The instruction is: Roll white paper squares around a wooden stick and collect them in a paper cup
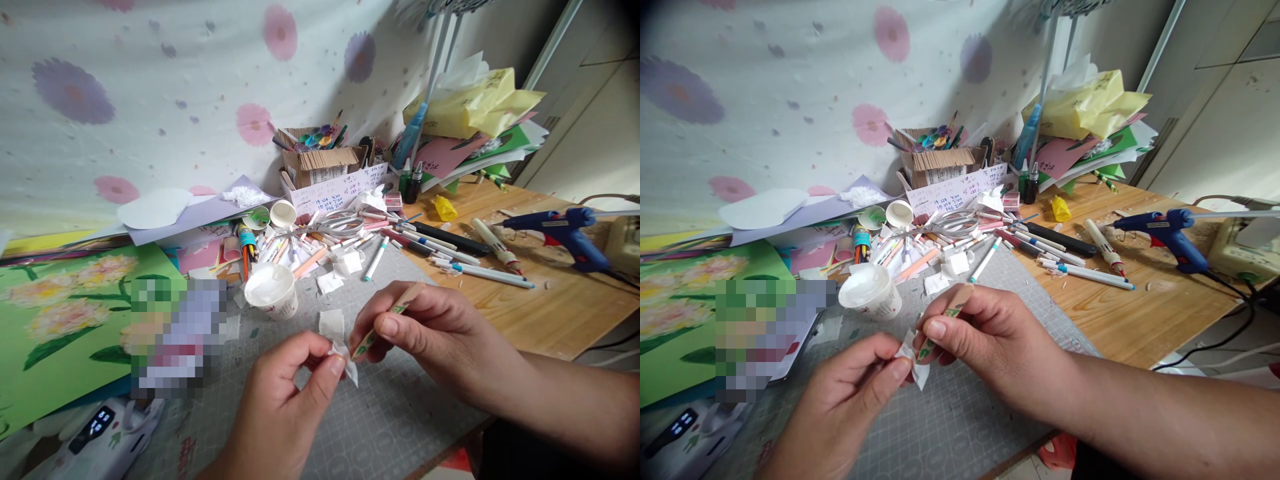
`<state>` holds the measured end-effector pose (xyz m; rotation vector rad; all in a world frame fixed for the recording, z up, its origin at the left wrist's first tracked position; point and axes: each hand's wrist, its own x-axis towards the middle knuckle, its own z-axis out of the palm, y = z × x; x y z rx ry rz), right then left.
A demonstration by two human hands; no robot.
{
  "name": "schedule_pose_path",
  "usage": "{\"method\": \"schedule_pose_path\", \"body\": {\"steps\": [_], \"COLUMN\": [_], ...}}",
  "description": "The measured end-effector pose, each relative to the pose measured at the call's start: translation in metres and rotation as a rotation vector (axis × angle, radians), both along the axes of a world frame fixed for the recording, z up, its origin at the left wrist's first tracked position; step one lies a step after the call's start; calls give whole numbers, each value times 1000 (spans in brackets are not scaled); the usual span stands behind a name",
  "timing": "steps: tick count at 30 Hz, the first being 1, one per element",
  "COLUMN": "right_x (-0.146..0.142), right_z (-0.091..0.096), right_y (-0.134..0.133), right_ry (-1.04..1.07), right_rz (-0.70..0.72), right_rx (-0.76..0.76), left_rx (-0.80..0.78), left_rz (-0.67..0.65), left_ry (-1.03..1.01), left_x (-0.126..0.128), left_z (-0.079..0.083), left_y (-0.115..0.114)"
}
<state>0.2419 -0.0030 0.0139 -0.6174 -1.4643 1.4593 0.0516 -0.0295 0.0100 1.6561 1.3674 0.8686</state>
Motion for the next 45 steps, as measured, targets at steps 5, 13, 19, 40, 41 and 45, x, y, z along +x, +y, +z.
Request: {"method": "schedule_pose_path", "body": {"steps": [5, 13, 19, 40, 41, 45], "right_x": [0, -2, -5, 2, 3, 13], "right_z": [-3, 3, 6, 2, 2, 1], "right_y": [0, -2, -5, 16, 18, 30], "right_ry": [27, -87, -183, 248, 254, 245], "right_rz": [-3, -53, -94, -197, -211, -319], "right_rx": [-16, 178, 320, -354, -353, -350], "left_rx": [-43, -40, -27, -176, -170, -122], "left_rz": [-38, -13, 70, 157, 161, 190], "left_ry": [-91, -143, -60, -441, -442, -469], "left_x": [-2, 0, 3, -1, -1, -6], "left_z": [-4, -3, -3, -16, -17, -15], "left_y": [-1, 0, 0, 5, 5, 8]}}
